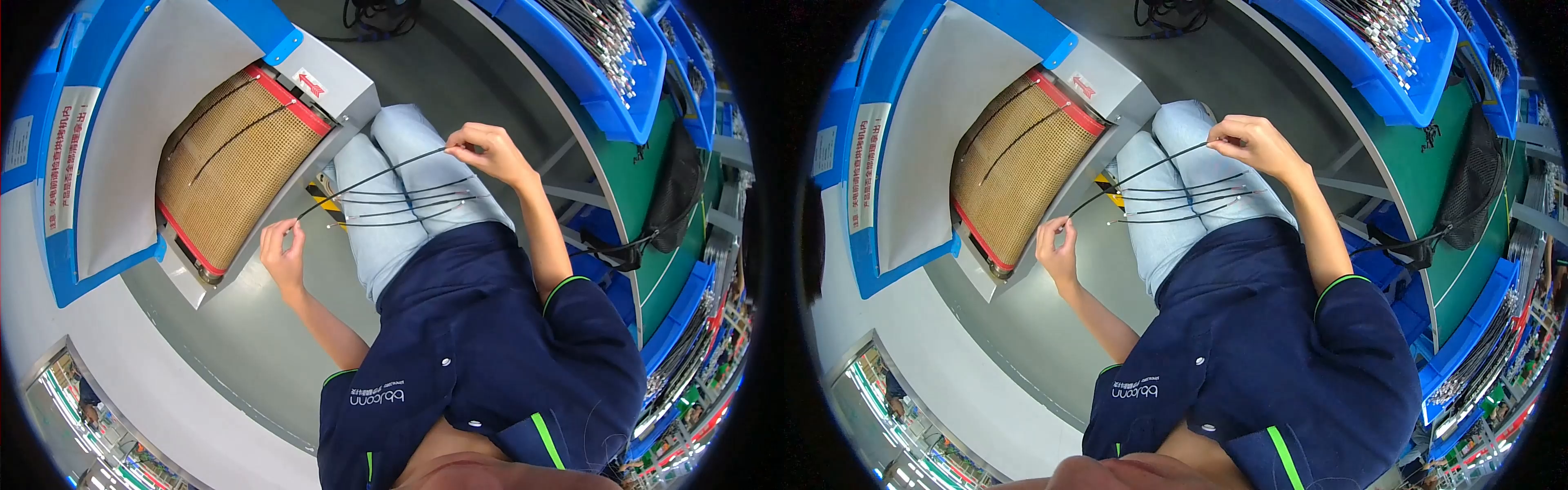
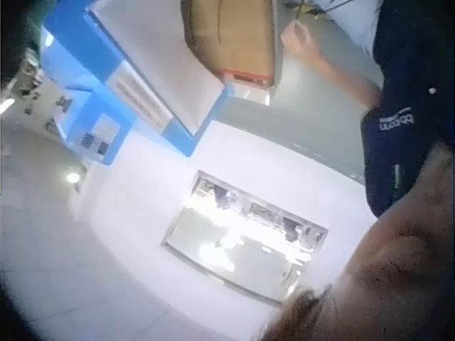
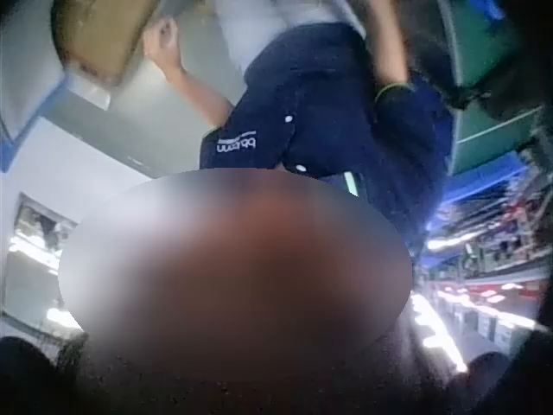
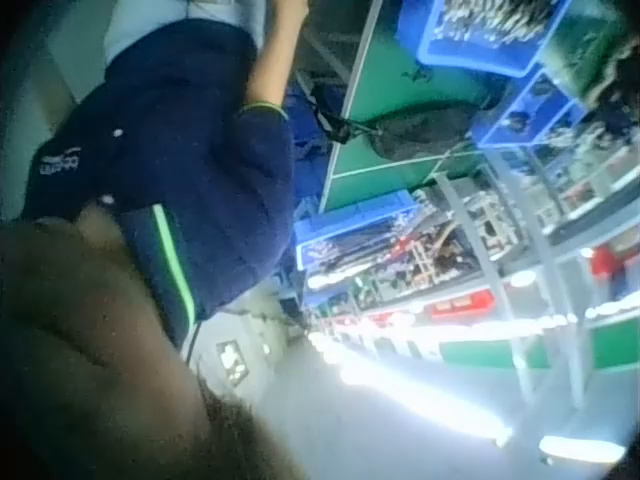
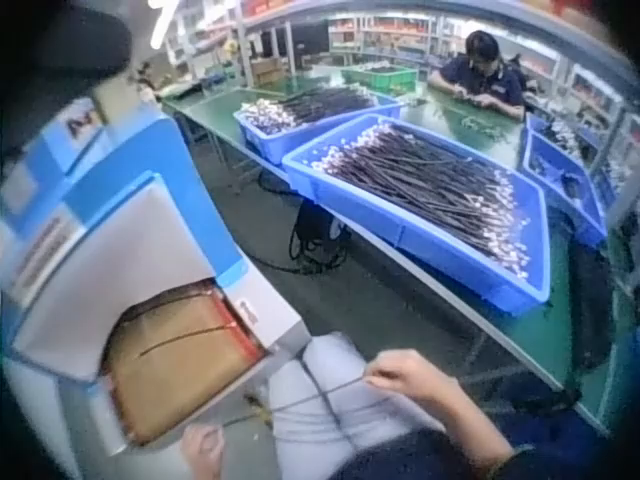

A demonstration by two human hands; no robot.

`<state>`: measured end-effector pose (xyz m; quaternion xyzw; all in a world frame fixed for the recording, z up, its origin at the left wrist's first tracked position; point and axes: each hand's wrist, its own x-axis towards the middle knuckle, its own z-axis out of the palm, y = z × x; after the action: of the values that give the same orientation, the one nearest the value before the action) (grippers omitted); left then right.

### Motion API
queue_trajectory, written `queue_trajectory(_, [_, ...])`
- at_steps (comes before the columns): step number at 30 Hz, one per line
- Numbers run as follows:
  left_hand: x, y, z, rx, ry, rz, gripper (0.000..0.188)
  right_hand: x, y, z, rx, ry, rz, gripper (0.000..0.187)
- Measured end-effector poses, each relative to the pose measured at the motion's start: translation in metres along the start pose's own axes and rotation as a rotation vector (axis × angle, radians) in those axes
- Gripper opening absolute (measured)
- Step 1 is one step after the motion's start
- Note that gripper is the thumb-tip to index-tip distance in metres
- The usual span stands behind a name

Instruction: The person picks up bundles of electronic wires by hand and feeds them into a processing machine on a factory assembly line.

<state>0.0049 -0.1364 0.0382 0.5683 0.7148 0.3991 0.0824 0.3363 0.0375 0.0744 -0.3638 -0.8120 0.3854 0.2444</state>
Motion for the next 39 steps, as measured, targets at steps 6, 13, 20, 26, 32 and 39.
queue_trajectory(6, [-0.003, -0.006, -0.007, 0.021, -0.008, -0.021, 0.015, 0.001, -0.001, 0.006, 0.016, 0.001, -0.006, 0.007])
queue_trajectory(13, [-0.002, -0.006, -0.009, 0.011, -0.009, -0.020, 0.014, 0.003, -0.006, 0.005, 0.032, -0.046, 0.038, 0.005])
queue_trajectory(20, [0.002, -0.014, -0.016, 0.020, -0.010, -0.018, 0.013, 0.011, -0.011, 0.012, 0.035, -0.067, -0.018, 0.006])
queue_trajectory(26, [0.033, -0.047, -0.069, 0.061, 0.016, -0.044, 0.013, 0.051, -0.047, 0.046, -0.050, -0.054, -0.139, 0.006])
queue_trajectory(32, [0.078, -0.107, -0.164, 0.114, 0.050, -0.110, 0.009, 0.124, -0.116, 0.112, -0.110, -0.009, -0.262, 0.010])
queue_trajectory(39, [0.115, -0.151, -0.229, 0.128, -0.047, -0.201, 0.010, 0.181, -0.163, 0.164, -0.116, 0.140, -0.335, 0.013])
